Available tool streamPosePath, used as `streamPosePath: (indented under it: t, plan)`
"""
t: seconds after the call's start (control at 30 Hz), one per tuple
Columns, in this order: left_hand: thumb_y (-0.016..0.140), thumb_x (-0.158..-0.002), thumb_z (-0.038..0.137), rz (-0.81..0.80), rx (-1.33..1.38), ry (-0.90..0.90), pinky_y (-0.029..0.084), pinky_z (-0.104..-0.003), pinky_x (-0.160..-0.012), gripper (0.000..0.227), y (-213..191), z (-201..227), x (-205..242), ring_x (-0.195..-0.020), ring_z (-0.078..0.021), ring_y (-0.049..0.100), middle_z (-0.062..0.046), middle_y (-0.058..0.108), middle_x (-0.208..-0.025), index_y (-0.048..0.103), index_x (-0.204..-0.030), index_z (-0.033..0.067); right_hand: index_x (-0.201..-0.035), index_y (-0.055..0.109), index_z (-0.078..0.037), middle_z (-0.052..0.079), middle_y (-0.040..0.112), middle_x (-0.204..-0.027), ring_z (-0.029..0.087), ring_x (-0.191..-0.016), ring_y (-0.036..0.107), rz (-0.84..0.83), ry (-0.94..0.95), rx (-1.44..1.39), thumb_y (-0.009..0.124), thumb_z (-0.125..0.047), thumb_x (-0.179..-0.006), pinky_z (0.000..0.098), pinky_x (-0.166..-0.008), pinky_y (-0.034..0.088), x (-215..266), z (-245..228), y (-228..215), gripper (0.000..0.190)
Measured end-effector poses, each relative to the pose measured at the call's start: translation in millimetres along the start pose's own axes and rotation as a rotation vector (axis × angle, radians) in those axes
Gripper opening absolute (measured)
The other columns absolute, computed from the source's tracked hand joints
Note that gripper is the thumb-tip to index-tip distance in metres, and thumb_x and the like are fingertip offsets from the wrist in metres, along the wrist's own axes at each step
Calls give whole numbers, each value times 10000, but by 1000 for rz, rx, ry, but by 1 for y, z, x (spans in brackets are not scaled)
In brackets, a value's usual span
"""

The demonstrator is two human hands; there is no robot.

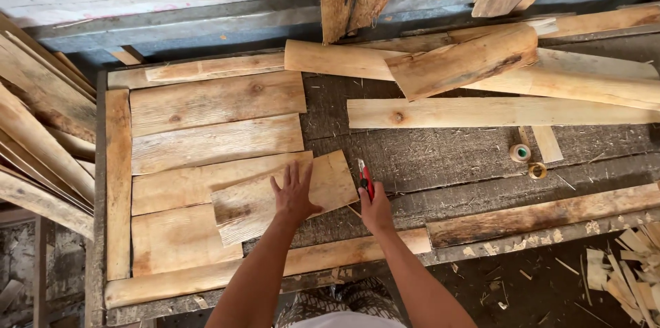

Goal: Cutting and fitting thin wood pieces together into a mosaic pattern on a workbench.

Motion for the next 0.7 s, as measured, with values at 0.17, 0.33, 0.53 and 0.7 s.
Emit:
streamPosePath:
  t: [0.17,0.33,0.53,0.7]
  plan:
    - [896,-570,745,-18,-41,11,98,-717,-1214,1532,4,0,2,-1601,-354,-17,-148,-99,-1732,-93,-1651,300,-1115,514,-53,89,546,-789,211,-650,527,35,-146,-22,566,-367,-1049,421,-601,435,-30,-2,21,326]
    - [921,-558,717,-35,-31,2,111,-684,-1227,1545,1,1,2,-1601,-351,-26,-155,-108,-1734,-92,-1648,304,-1165,512,-87,87,539,-819,197,-683,514,-126,-149,-135,570,-371,-1036,425,-618,450,-28,-29,23,317]
    - [912,-593,704,13,-9,23,122,-688,-1227,1504,5,-4,-5,-1598,-351,4,-154,-56,-1730,-61,-1656,271,-1206,462,-42,30,661,-1058,146,-968,644,100,-181,-285,501,-340,-1060,439,-773,513,-36,10,21,334]
    - [912,-667,590,159,84,3,119,-676,-1229,1288,-13,-5,-12,-1502,-319,243,-119,305,-1558,127,-1620,225,-1310,470,-63,181,613,-1040,295,-842,603,53,117,-75,517,-325,-1082,515,-758,486,-27,-8,22,350]
Point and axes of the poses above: each hand's wrist, its own x-axis away from the middle knuckle, its own y-axis out of the palm, z = x × y, the point moved 5 cm from there along -x, towards the middle knuckle
